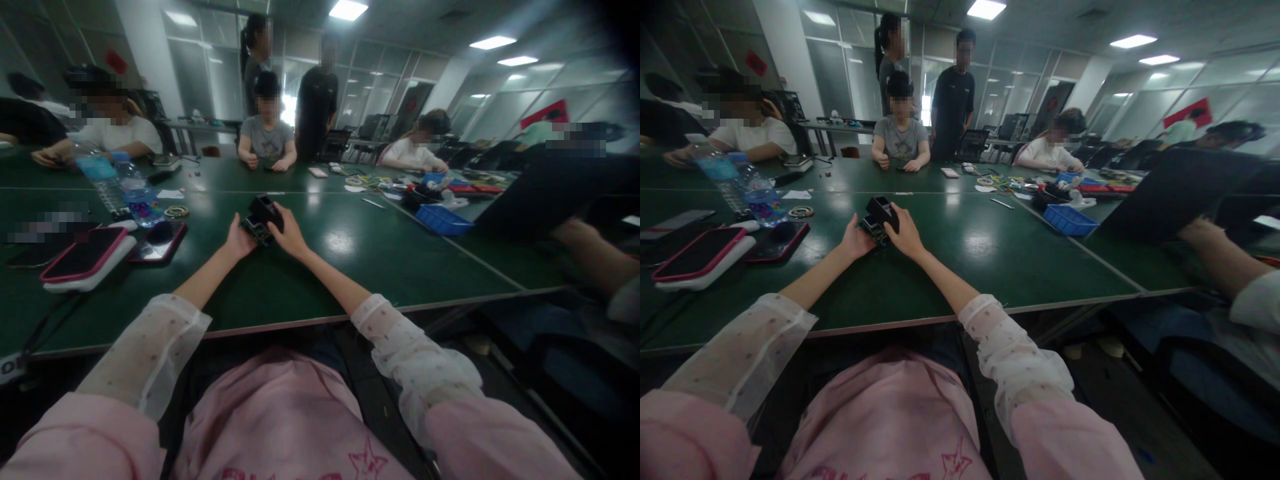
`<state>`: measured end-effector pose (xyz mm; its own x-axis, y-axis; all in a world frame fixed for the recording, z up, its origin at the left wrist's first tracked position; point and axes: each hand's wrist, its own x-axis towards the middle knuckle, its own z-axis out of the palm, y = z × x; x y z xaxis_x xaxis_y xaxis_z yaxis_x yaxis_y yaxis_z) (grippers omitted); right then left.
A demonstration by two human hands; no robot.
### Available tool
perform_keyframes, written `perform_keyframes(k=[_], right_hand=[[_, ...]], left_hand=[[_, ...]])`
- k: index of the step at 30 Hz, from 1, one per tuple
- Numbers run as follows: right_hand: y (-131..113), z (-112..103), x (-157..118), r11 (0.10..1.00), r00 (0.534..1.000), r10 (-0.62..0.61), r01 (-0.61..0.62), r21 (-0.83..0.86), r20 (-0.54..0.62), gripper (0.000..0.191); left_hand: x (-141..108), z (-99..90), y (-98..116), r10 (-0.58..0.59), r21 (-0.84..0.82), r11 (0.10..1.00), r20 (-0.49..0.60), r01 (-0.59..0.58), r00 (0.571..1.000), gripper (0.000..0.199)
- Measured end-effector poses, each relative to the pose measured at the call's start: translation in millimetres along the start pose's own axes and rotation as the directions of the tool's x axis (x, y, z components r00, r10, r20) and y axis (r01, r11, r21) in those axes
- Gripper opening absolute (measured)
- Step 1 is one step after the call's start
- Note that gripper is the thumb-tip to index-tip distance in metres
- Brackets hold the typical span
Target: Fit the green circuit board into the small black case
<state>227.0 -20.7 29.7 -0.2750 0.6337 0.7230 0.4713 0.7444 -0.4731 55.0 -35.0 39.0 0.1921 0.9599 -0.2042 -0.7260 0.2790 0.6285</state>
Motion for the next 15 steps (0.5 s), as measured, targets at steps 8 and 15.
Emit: perform_keyframes(k=[8,15], right_hand=[[-14,1,-7,0.997,0.991,0.025,-0.016,-0.070,0.131,0.062],[2,18,-13,0.996,0.921,-0.003,0.038,-0.082,0.389,0.082]], left_hand=[[-3,2.8,0,0.018,-0.009,1.000,-0.067,-0.019,0.998,0.066],[-1,1.4,1,0.049,-0.096,0.994,-0.050,-0.054,0.998,0.063]])
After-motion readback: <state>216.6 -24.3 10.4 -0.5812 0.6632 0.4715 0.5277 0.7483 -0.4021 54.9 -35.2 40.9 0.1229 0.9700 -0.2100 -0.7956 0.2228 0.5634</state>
